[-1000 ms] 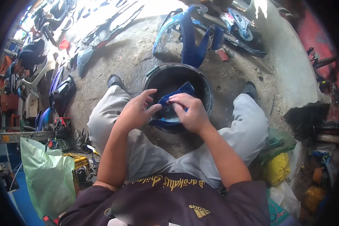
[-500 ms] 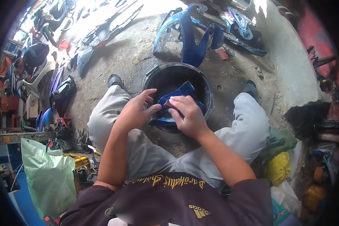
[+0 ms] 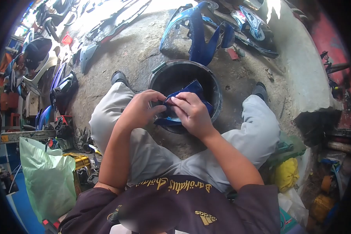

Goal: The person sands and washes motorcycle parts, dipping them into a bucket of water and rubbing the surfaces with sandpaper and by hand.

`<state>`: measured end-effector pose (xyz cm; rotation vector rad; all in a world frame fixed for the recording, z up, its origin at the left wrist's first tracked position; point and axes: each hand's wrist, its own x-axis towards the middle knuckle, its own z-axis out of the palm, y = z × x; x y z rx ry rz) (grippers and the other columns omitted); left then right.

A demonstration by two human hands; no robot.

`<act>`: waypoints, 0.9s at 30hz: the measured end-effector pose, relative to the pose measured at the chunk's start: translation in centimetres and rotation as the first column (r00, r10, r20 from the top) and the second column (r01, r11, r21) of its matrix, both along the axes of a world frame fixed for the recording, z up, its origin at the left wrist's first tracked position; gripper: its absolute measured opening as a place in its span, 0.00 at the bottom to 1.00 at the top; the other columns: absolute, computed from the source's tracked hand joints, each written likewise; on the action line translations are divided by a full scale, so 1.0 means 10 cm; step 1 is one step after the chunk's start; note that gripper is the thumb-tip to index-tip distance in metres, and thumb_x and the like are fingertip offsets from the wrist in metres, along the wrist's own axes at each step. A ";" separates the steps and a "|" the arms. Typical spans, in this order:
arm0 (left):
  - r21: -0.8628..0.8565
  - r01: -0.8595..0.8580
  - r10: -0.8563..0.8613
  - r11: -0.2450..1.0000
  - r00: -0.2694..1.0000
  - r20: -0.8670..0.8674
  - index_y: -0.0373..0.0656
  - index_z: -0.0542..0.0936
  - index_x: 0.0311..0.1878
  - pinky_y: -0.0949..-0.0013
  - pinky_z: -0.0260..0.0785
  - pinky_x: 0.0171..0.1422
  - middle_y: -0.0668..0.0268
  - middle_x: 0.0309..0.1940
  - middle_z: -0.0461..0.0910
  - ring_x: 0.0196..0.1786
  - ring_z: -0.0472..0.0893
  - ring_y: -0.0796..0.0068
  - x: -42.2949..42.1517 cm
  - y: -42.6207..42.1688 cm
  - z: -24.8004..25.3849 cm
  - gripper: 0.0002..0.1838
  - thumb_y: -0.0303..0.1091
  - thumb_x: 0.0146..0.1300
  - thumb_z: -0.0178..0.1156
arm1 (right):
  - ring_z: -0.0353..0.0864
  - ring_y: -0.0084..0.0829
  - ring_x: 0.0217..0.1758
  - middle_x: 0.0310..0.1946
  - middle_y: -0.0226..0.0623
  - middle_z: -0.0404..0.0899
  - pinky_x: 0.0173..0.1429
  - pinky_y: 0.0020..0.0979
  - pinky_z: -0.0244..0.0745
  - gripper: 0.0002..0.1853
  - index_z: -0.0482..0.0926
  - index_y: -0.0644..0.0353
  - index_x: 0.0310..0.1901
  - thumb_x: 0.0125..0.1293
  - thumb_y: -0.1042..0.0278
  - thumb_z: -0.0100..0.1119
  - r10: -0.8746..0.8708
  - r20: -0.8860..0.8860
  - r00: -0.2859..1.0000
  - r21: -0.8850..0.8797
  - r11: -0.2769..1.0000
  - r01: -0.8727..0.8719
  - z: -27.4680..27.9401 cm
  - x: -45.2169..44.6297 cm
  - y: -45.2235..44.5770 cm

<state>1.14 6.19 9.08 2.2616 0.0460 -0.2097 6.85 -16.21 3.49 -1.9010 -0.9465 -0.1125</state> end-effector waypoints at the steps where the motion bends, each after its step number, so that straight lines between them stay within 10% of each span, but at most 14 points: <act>1: -0.006 0.009 -0.009 1.000 1.000 -0.006 0.41 0.90 0.56 0.55 0.77 0.62 0.53 0.49 0.87 0.56 0.86 0.54 0.00 0.00 0.02 0.19 0.36 0.63 0.77 | 0.86 0.47 0.55 0.51 0.43 0.86 0.61 0.42 0.83 0.14 0.89 0.64 0.53 0.67 0.73 0.73 0.004 0.030 1.000 -0.019 1.000 -0.003 0.04 0.01 0.00; 10: -0.266 -0.040 0.016 0.963 0.996 -0.091 0.36 0.88 0.61 0.60 0.80 0.64 0.54 0.51 0.90 0.55 0.89 0.63 -0.03 -0.01 -0.03 0.20 0.28 0.66 0.73 | 0.86 0.46 0.52 0.49 0.43 0.84 0.56 0.43 0.84 0.15 0.90 0.59 0.55 0.67 0.74 0.73 -0.036 0.250 0.968 -0.067 0.996 0.055 0.05 -0.04 0.05; 15: -0.453 -0.081 0.005 0.888 0.986 -0.168 0.33 0.84 0.66 0.70 0.76 0.61 0.68 0.52 0.89 0.53 0.84 0.80 -0.01 -0.04 -0.17 0.20 0.25 0.73 0.67 | 0.85 0.44 0.46 0.43 0.39 0.83 0.51 0.44 0.83 0.13 0.89 0.57 0.52 0.66 0.78 0.72 -0.043 0.115 0.992 -0.020 0.999 0.045 -0.01 0.11 0.02; 27: -0.581 -0.166 0.006 0.797 0.964 -0.267 0.31 0.82 0.69 0.70 0.76 0.65 0.67 0.54 0.88 0.55 0.83 0.81 -0.02 -0.05 -0.22 0.20 0.29 0.79 0.62 | 0.86 0.46 0.39 0.37 0.43 0.82 0.44 0.43 0.82 0.10 0.88 0.61 0.50 0.70 0.79 0.69 -0.030 0.048 0.998 -0.018 0.999 0.031 0.15 0.09 0.04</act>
